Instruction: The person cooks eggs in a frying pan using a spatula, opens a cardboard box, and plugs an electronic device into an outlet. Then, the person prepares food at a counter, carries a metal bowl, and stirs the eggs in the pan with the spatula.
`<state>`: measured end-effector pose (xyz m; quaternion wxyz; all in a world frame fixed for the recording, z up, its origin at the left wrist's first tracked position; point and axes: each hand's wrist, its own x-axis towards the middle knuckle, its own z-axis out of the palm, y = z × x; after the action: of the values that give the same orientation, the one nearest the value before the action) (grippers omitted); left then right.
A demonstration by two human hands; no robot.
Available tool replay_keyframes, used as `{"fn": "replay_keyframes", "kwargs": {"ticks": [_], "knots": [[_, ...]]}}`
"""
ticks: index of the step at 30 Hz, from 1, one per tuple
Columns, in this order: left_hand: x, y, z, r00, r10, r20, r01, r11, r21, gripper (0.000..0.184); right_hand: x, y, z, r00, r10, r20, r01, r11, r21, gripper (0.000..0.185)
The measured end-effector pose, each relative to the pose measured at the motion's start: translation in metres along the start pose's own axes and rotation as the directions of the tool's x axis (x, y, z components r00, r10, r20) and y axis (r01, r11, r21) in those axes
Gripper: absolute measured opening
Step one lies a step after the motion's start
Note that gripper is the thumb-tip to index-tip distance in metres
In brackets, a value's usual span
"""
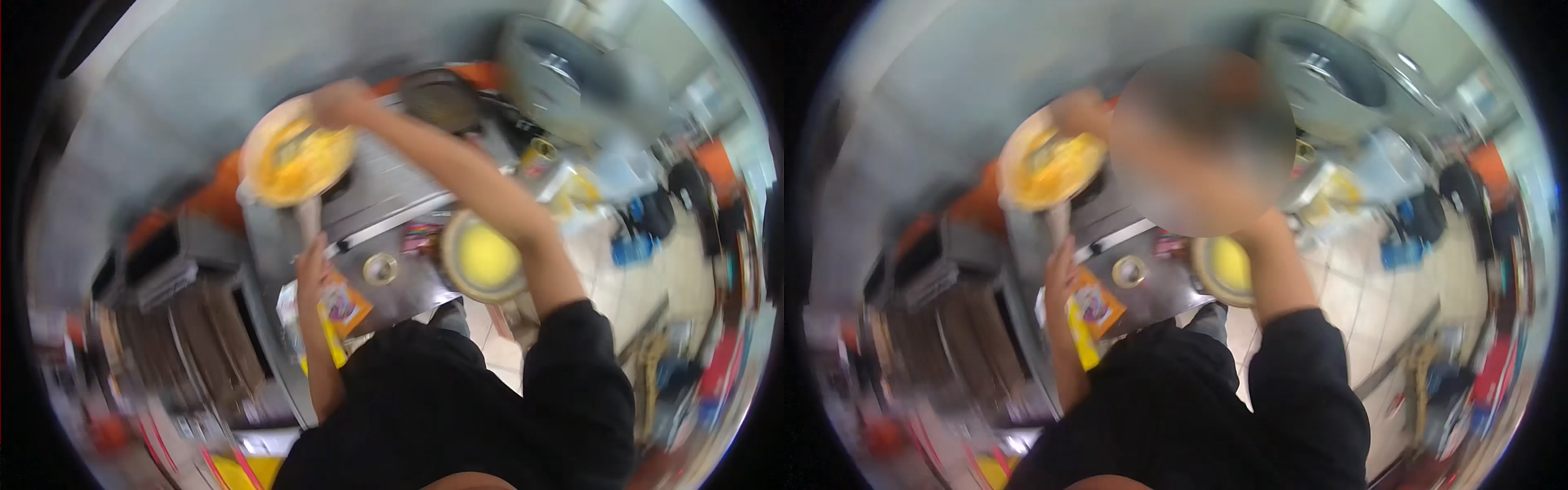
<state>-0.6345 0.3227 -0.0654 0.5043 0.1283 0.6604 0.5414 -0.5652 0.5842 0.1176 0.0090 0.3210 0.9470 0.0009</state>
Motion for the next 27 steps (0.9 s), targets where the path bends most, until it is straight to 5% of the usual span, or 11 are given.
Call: {"fn": "replay_keyframes", "kwargs": {"ticks": [2, 4, 8, 16, 20, 24, 27], "knots": [[0.006, -0.010, -0.005, 0.989, 0.060, 0.138, -0.049, 0.995, -0.083, 0.040, 0.014, 0.014, 0.002, 0.985, -0.069, -0.160, 0.071, 0.997, 0.003, 0.023], [0.007, -0.004, -0.006, 0.992, 0.025, 0.127, -0.012, 0.995, -0.102, 0.041, 0.021, 0.013, -0.014, 1.000, -0.022, -0.016, 0.021, 0.998, -0.056, 0.022], [0.008, -0.008, -0.005, 0.995, 0.025, 0.098, -0.014, 0.994, -0.107, 0.044, 0.038, 0.011, 0.022, 0.993, 0.081, -0.084, -0.094, 0.982, -0.165, 0.025], [0.016, -0.018, -0.007, 0.993, 0.065, 0.099, -0.049, 0.986, -0.157, 0.044, 0.024, 0.000, 0.011, 0.983, 0.172, 0.063, -0.159, 0.972, -0.171, 0.027], [0.012, -0.017, -0.008, 0.991, 0.066, 0.116, -0.044, 0.983, -0.180, 0.042, 0.018, -0.016, -0.026, 0.855, 0.070, 0.514, 0.037, 0.980, -0.195, 0.021], [0.014, -0.017, -0.008, 0.990, 0.079, 0.115, -0.061, 0.987, -0.151, 0.044, 0.037, -0.002, 0.006, 0.771, 0.225, 0.596, -0.290, 0.957, 0.014, 0.015], [0.016, -0.018, -0.010, 0.985, 0.116, 0.126, -0.096, 0.984, -0.152, 0.045, 0.042, 0.011, 0.037, 0.723, 0.166, 0.671, -0.390, 0.899, 0.198, 0.021]]}}
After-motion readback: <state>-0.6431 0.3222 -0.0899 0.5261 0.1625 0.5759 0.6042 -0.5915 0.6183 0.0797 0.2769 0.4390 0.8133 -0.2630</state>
